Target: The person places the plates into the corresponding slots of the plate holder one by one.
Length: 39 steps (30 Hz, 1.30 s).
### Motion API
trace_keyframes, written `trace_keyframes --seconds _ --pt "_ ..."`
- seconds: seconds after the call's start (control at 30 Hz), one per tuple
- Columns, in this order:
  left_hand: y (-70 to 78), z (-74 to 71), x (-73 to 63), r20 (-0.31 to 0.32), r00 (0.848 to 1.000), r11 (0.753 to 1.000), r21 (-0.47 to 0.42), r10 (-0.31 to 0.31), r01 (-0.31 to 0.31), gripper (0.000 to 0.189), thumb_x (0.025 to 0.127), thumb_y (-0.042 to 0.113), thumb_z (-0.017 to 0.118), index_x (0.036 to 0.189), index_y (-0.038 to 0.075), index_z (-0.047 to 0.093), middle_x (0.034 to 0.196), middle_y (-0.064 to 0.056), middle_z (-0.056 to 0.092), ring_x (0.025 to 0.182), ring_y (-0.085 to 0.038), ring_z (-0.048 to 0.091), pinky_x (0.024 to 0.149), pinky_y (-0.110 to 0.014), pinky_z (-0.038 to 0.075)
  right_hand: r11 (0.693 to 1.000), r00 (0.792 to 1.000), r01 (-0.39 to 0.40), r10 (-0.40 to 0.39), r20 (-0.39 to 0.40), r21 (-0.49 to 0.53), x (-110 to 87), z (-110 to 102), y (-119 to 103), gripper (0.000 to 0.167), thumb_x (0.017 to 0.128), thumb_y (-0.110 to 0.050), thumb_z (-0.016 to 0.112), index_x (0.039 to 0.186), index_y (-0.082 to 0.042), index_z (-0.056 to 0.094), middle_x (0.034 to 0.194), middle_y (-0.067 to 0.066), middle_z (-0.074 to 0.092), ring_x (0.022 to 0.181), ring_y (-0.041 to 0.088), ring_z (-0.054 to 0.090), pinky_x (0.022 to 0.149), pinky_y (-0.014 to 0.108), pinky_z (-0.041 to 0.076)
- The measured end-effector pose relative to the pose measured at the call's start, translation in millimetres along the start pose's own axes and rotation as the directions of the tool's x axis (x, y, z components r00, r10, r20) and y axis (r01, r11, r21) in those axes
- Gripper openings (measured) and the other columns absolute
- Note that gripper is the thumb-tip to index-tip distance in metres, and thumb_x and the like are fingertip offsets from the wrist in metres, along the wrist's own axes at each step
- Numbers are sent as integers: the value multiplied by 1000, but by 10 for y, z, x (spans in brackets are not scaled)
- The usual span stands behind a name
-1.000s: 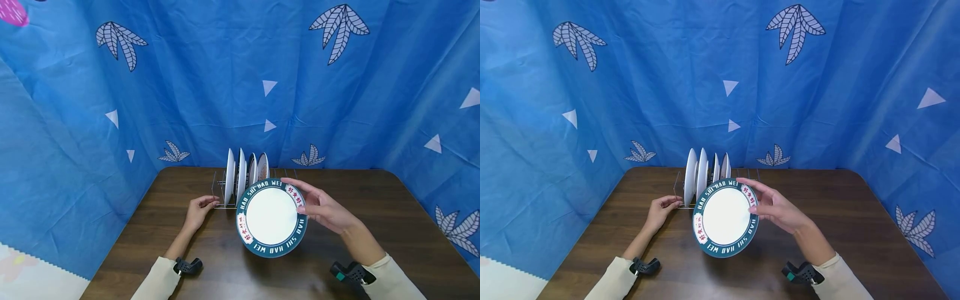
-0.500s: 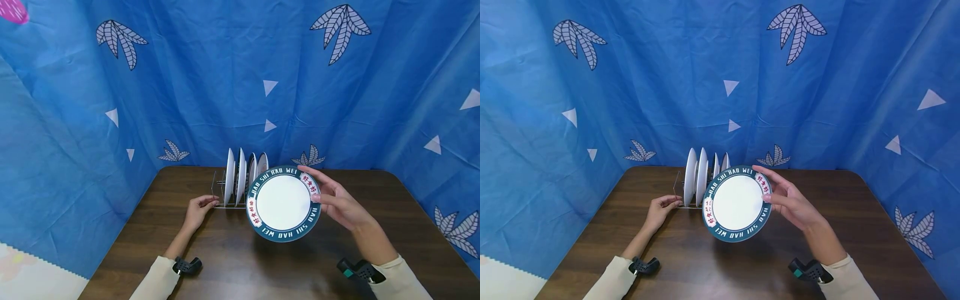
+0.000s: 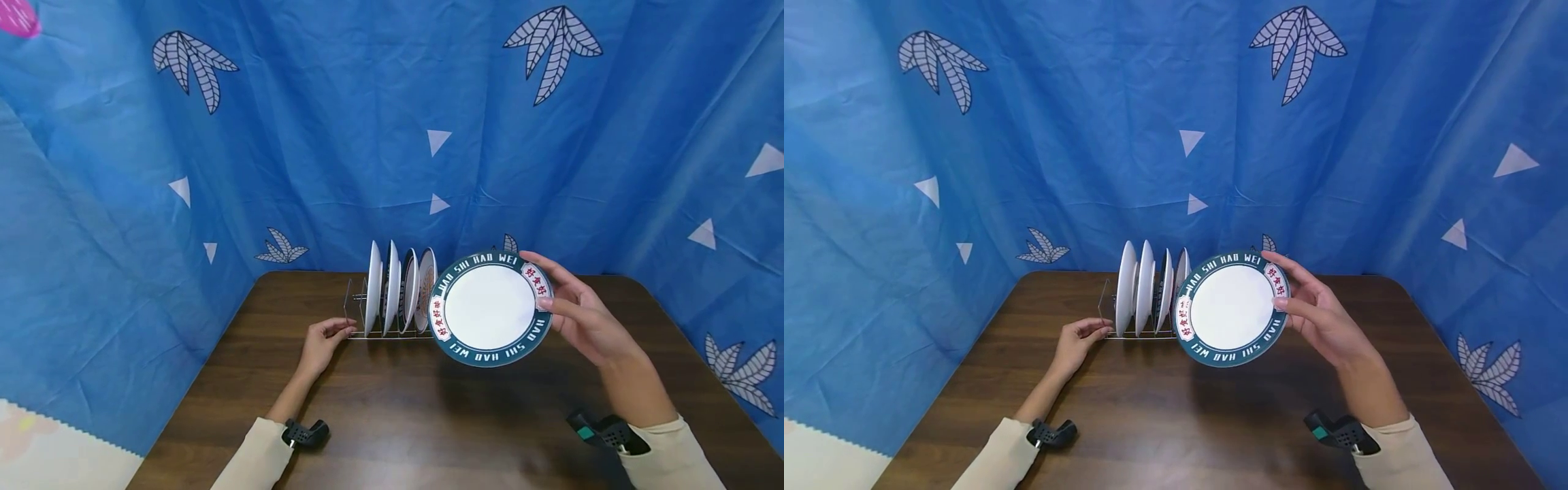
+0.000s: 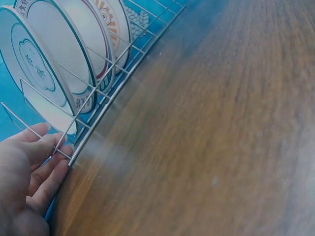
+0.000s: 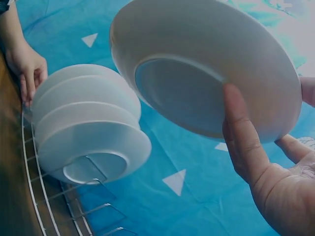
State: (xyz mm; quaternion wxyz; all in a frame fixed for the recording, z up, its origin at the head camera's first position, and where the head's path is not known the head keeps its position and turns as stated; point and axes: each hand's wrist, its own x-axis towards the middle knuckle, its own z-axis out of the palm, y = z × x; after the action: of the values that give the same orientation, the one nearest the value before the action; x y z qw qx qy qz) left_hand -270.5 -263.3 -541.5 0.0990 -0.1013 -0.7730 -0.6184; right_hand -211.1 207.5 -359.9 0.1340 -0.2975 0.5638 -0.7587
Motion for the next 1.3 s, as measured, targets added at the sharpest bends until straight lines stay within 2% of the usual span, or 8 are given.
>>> trace_keyframes --seconds 0.2,0.4,0.63,0.77,0.83,0.97,1.13,1.3 --pt "15 11 9 2 1000 1000 0 26 -26 16 93 -1 71 108 -3 75 107 -20 75 97 -32 74 80 -22 58 999 999 23 -24 -29 -36 -41 -45 -107 65 103 10 37 162 -14 22 149 15 32 119 21 61 91 42 55" --pt "26 11 -1 -13 1000 1000 5 22 -22 15 93 -3 70 107 -1 76 106 -17 76 95 -29 74 79 -22 58 996 997 24 -31 -70 -89 27 -85 -216 65 103 8 40 161 -16 24 147 16 35 113 21 64 87 40 58" --pt "72 0 -22 10 1000 1000 -8 18 -18 17 93 -7 67 109 -10 72 108 -26 73 100 -44 71 82 -32 60 986 992 -15 -6 -126 -167 145 -120 -278 63 103 7 46 159 -15 30 138 18 41 104 20 65 81 34 61" --pt "89 -13 -27 18 1000 1000 -13 21 -21 19 93 -9 66 111 -13 71 110 -30 71 102 -48 68 82 -27 59 973 985 -44 5 -170 -225 236 -128 -302 62 102 4 51 158 -16 33 135 17 43 100 19 64 77 31 61" --pt "30 -17 -18 5 1000 999 -14 30 -30 18 93 -6 68 111 -10 72 109 -28 72 101 -46 70 79 -21 57 962 980 -68 15 -198 -264 287 -127 -312 62 102 2 54 158 -17 35 133 17 44 99 19 63 76 29 60" --pt "25 -14 -14 -13 999 999 6 48 -48 16 92 -2 71 107 -4 75 106 -22 74 96 -36 73 78 -19 56 935 970 -117 36 -240 -334 380 -142 -295 61 102 -3 59 157 -19 37 131 17 44 101 19 60 76 27 59" --pt "27 2 -2 -16 998 998 6 58 -58 14 91 -1 73 104 -2 77 104 -17 76 92 -22 75 78 -20 57 927 972 -134 53 -231 -351 503 -182 -214 63 101 -4 61 157 -17 36 133 18 43 102 19 62 78 31 60" --pt "31 -6 -21 -27 999 999 -3 42 -42 14 91 -2 72 104 -3 76 102 -19 76 91 -21 75 77 -20 57 906 972 -161 77 -221 -392 647 -191 -121 63 101 -10 63 157 -19 37 137 18 44 103 21 63 79 32 61"
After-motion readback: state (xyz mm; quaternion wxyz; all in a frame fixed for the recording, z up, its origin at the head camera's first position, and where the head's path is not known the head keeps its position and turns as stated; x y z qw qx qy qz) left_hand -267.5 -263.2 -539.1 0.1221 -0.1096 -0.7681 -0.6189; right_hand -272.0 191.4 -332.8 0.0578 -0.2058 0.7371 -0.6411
